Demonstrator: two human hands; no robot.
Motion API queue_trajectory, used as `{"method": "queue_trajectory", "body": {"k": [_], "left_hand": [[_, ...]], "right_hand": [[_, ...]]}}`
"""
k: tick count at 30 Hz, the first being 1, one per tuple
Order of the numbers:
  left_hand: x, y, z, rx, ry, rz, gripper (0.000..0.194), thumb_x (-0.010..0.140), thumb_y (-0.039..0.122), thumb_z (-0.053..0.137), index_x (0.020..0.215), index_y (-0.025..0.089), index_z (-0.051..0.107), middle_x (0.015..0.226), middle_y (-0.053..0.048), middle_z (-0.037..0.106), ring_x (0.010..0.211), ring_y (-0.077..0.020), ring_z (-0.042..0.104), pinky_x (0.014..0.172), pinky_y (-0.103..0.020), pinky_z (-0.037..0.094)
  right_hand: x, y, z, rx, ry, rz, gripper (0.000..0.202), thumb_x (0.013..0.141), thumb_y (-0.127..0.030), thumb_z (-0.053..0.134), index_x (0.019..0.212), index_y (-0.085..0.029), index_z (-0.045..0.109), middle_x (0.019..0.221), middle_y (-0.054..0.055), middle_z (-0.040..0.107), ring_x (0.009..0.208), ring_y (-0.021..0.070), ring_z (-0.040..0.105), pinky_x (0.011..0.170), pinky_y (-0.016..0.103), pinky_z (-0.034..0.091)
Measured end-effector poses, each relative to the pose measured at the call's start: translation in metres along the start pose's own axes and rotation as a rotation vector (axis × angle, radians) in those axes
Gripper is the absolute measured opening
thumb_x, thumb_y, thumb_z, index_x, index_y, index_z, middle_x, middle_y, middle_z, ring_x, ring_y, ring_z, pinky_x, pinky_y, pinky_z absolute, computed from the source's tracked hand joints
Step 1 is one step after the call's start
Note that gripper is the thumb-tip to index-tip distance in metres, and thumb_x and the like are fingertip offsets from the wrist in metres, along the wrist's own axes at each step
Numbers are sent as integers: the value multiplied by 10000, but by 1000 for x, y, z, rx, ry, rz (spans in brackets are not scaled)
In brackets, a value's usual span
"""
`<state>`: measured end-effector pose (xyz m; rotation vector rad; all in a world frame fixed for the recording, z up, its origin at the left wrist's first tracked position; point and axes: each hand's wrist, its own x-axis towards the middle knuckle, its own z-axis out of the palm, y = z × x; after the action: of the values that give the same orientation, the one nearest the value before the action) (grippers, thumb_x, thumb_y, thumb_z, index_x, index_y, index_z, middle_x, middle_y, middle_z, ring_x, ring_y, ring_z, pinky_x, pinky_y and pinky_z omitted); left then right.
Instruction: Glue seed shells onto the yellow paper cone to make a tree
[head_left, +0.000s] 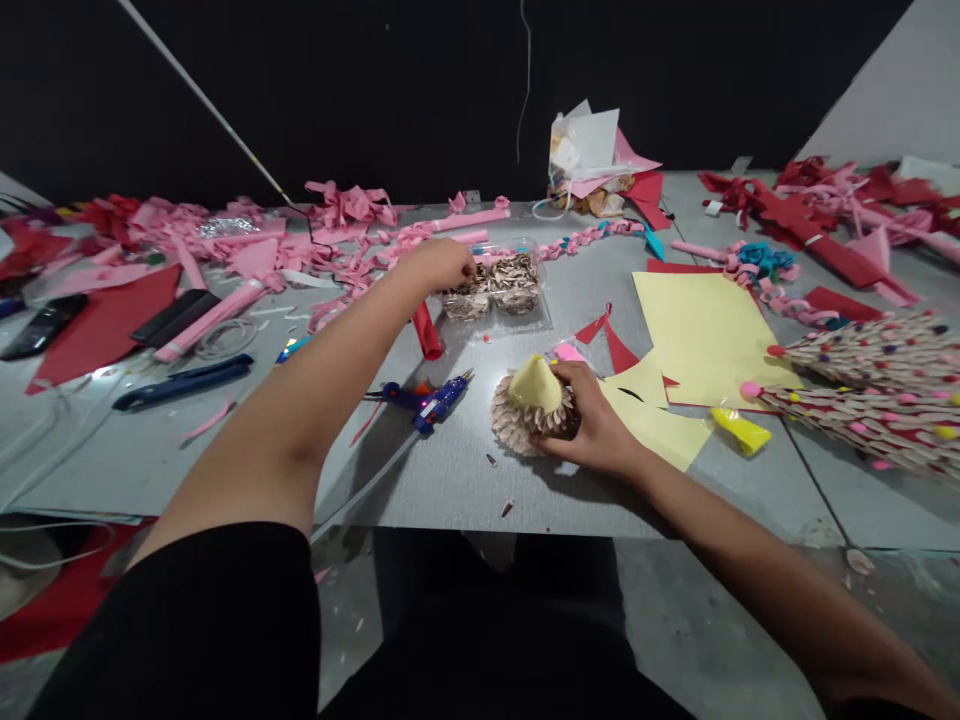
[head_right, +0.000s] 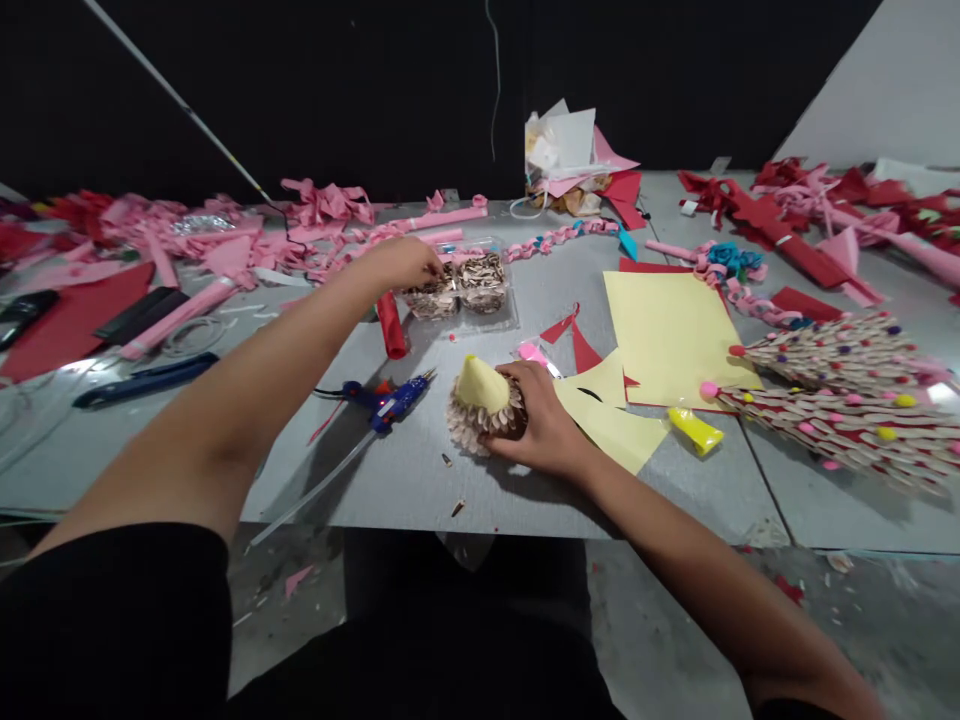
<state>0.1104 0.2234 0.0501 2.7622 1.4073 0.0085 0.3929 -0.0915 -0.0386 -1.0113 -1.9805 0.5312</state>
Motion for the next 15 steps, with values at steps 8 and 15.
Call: {"method": "queue_trajectory", "body": {"k": [8,15], "left_hand": [[-9,-2,-6,-88,33,-64,347,942,241,686,1179,206,938,1195,-77,894,1094,-248,777,1025,-357,568],[-56,12,-15,-274,252,-97,331,1007,153,675,1270,104,870,1198,-29,903,965,-125,710,976,-279,598]], "right_hand": [[2,4,-6,98,-27,73,839,879,-483,968,1558,-359,492,1480,140,630,1405,435,645,1211,718,561],[-1,8,-7,163,1,121,888,830,-543,1016,1548,-364,526,1494,132,625,1404,447,652,1245,735,550]]}}
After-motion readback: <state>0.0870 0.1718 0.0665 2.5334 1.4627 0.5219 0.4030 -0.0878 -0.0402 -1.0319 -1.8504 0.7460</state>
